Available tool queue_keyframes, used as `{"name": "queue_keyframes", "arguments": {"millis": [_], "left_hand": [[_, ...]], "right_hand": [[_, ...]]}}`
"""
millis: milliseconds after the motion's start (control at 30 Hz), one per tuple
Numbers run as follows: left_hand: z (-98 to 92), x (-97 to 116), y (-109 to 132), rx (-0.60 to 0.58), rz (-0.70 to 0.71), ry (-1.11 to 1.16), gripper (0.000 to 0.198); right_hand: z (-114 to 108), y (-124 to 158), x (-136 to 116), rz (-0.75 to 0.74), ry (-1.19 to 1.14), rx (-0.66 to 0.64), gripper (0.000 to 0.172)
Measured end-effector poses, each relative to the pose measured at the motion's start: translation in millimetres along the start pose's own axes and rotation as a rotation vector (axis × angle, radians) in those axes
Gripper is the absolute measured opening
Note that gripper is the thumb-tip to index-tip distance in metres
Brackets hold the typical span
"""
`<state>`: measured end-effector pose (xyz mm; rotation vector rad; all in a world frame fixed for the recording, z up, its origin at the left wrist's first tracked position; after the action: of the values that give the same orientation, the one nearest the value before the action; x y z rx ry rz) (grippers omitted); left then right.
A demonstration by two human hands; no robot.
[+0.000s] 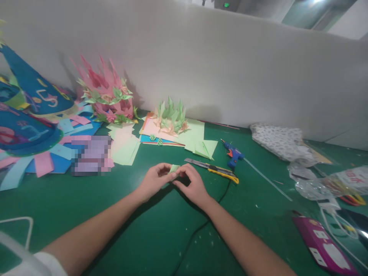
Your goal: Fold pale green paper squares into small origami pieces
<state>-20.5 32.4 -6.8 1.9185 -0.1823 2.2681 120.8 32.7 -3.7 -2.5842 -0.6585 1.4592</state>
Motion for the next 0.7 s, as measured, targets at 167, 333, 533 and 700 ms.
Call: {"name": "queue_keyframes", "arguments": {"millis": [167, 333, 533, 700], "left_hand": [[-2.3, -1.6, -0.2, 0.018, -0.091, 0.148, 0.023], [-3.3, -2.7, -1.0, 0.037, -0.150, 0.227, 0.025], [-4.7, -1.9, -1.6, 0.054, -0.168, 0.222, 0.025], [-5.0, -3.6, -1.8, 0.060, -0.151, 0.205, 0.024]], "right_hand": [[-1.8, 0.7, 3.4, 0.010, 0.062, 0.056, 0.014], [-5.2, -0.7, 2.9, -0.022, 0.067, 0.103, 0.014], [-6.8, -2.2, 4.0, -0.022, 0.032, 0.145, 0.014], [-7.6, -3.1, 5.3, 0.027, -0.010, 0.144, 0.006]]}}
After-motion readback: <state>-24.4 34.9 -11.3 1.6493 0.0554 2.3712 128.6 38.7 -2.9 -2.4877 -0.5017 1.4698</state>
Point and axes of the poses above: each hand's wrist, its own y-axis away from the middle knuckle, its own z-axis out of the palm, x = y × z, the point moved 3 cm from there along -y, towards the middle knuckle, and after that the axes turned 7 degrees about z, right-handed, at the moved point
